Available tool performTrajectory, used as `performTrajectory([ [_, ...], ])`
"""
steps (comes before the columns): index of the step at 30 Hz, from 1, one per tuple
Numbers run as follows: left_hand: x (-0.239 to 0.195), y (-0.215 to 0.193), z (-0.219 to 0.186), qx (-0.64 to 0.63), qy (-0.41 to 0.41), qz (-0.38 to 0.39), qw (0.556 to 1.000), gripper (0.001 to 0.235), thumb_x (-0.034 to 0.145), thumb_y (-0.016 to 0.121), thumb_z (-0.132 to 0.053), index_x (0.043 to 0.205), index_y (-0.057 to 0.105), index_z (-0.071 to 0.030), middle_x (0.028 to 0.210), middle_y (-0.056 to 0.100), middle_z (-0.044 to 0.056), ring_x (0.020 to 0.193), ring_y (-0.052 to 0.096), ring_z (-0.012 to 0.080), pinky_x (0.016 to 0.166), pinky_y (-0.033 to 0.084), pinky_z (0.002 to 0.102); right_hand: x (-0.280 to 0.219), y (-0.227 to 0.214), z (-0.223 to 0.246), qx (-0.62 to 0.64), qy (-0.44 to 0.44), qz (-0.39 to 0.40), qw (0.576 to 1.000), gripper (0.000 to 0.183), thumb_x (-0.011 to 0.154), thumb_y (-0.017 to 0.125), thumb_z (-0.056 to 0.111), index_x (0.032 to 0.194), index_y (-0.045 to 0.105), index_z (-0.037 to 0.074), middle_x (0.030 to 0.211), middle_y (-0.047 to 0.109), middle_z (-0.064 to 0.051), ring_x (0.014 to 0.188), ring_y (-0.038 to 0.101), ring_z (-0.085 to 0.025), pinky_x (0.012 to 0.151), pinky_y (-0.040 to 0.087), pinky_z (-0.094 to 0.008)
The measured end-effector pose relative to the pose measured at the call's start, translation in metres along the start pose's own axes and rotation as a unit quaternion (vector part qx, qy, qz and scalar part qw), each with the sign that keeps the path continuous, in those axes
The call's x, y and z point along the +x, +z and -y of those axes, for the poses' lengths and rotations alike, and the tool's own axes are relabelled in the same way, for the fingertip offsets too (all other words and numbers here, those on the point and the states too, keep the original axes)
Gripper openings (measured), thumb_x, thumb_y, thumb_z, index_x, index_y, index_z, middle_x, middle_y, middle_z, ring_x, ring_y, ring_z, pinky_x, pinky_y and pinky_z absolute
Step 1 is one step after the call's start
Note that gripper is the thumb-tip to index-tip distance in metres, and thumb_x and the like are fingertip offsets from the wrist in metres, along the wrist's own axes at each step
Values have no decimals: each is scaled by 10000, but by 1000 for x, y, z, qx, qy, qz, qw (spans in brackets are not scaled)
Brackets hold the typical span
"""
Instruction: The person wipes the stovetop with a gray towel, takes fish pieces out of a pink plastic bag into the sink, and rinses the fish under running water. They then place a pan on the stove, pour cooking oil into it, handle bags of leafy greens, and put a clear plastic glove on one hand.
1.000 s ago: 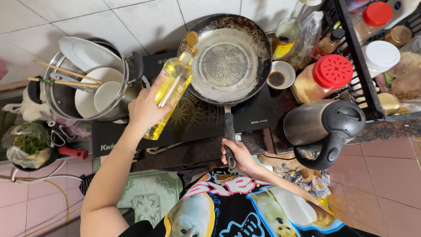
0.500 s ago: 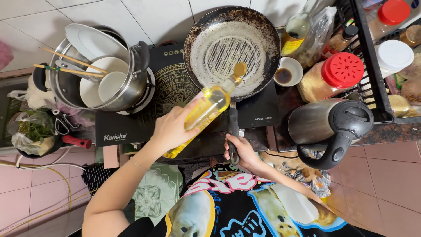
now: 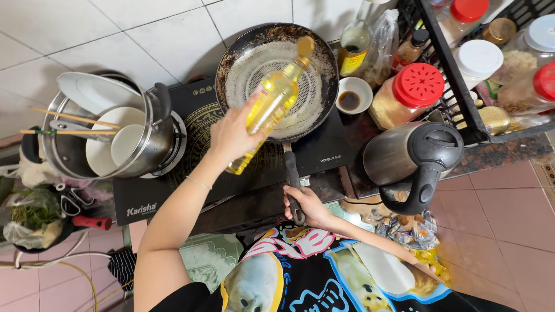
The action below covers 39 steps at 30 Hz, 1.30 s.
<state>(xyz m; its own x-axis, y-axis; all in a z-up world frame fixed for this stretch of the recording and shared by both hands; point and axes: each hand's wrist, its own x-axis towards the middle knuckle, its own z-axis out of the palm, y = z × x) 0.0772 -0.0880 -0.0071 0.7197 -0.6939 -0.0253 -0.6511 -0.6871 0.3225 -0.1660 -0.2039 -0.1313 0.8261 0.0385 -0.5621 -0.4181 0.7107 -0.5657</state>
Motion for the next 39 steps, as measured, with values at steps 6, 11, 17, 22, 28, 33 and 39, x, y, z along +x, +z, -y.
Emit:
performTrajectory([
  [6,13,-6,32,14,-48,-37,998,948,790,785,-497,1598,312,-349,1044,665,161,798,723,284,566,572,399,-1,-1,-1,-1,0,2,1000,276,1022,619,266,888,542,37,733,616,-62,557,637,-181,509,520,-332],
  [11,-10,-16,57,29,-89,-66,993,945,767,794,-472,1591,349,-345,1018,668,165,817,719,338,626,566,457,-5,6,5,-6,4,-7,1000,273,1010,621,266,858,555,49,719,612,-55,549,634,-181,504,516,-332],
  [17,-59,-14,81,43,-118,-81,989,965,737,801,-455,1588,358,-350,1039,665,180,840,715,379,679,568,498,-3,1,2,-19,0,-3,1000,315,1016,624,282,833,554,36,707,609,-59,548,634,-180,519,526,-324],
  [22,-100,-16,74,39,-148,-57,987,981,739,797,-467,1599,337,-366,1035,662,185,855,717,380,702,581,499,-1,0,1,-17,10,-12,1000,283,1003,623,275,852,561,44,706,611,-57,545,630,-181,514,522,-324],
  [28,-137,-15,50,17,-148,-6,989,982,756,794,-470,1598,301,-359,1051,651,185,857,719,381,720,586,503,2,-5,-2,-12,2,-13,1000,223,997,615,272,943,576,59,719,611,-54,550,629,-183,515,526,-328],
  [33,-151,2,34,-18,-104,11,994,953,769,787,-476,1584,309,-345,1051,651,147,869,720,340,687,586,479,4,-8,-4,4,-3,-10,1000,203,992,624,259,967,575,64,730,611,-61,550,629,-200,504,519,-337],
  [39,-138,31,24,-81,-37,-58,994,928,777,795,-474,1578,357,-311,1088,641,88,885,717,279,687,588,425,-3,-2,3,3,12,-10,1000,219,989,614,253,980,587,35,747,620,-71,586,655,-205,531,535,-335],
])
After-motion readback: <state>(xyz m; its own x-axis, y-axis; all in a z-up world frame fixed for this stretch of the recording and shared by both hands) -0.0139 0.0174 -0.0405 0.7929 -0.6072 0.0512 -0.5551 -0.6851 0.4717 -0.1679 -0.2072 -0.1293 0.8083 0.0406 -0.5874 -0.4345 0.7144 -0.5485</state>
